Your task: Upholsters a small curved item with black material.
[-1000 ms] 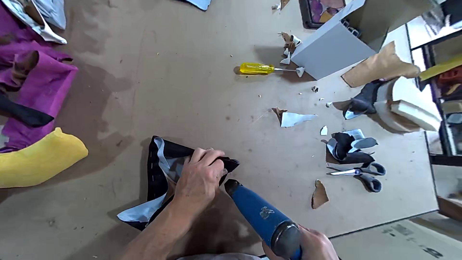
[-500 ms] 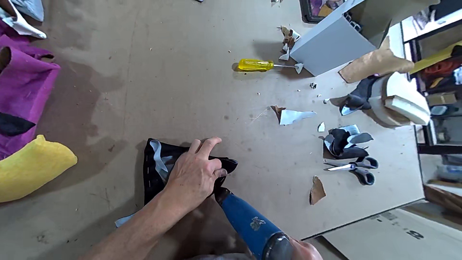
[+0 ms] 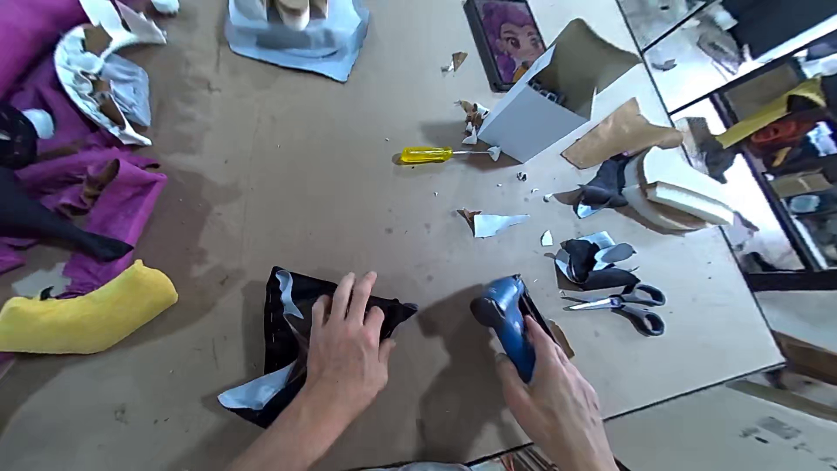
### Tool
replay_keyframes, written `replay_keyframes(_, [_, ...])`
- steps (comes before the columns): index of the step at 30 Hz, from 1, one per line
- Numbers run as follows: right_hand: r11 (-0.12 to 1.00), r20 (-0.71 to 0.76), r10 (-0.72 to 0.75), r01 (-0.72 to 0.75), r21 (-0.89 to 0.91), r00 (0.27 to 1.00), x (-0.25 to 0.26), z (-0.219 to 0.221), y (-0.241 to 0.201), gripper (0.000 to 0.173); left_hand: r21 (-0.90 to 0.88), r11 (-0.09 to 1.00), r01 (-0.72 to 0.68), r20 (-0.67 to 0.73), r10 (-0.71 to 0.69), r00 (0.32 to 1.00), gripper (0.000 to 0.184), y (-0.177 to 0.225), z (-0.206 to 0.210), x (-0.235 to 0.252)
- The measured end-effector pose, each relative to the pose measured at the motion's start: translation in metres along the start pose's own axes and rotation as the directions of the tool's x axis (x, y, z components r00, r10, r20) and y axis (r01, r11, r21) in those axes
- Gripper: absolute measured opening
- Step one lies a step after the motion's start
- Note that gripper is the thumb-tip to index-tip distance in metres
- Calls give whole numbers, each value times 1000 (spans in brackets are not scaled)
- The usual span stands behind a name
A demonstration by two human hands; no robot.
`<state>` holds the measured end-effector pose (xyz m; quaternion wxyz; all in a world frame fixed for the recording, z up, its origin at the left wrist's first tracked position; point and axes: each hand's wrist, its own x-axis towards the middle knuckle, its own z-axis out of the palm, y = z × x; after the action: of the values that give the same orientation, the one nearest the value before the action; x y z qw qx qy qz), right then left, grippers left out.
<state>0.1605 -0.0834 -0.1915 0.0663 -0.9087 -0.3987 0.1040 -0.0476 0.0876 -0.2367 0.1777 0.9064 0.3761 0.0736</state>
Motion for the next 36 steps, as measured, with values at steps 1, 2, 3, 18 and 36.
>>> replay_keyframes(1, [1000, -3, -27, 27, -3, 1000, 6, 4, 3, 66, 66, 998, 1, -86, 5, 996, 33, 6, 5, -8])
replay_keyframes(2, [998, -24, -58, 58, 0, 998, 9, 5, 2, 62, 123, 992, 9, -149, 9, 989, 30, 10, 7, -14])
replay_keyframes(3, [995, -71, -97, 98, 14, 993, 10, 4, -4, 58, 177, 984, 19, -198, 17, 980, 28, 13, 7, -19])
replay_keyframes(18, [-2, -156, -886, 332, 943, 437, 9, -18, -58, 33, -901, 432, -45, -17, 68, 998, 41, 28, -92, -100])
replay_keyframes(36, [18, -98, -797, 186, 982, 596, -20, -7, -49, 32, -977, -93, 190, 210, -315, 926, 12, 60, -65, -95])
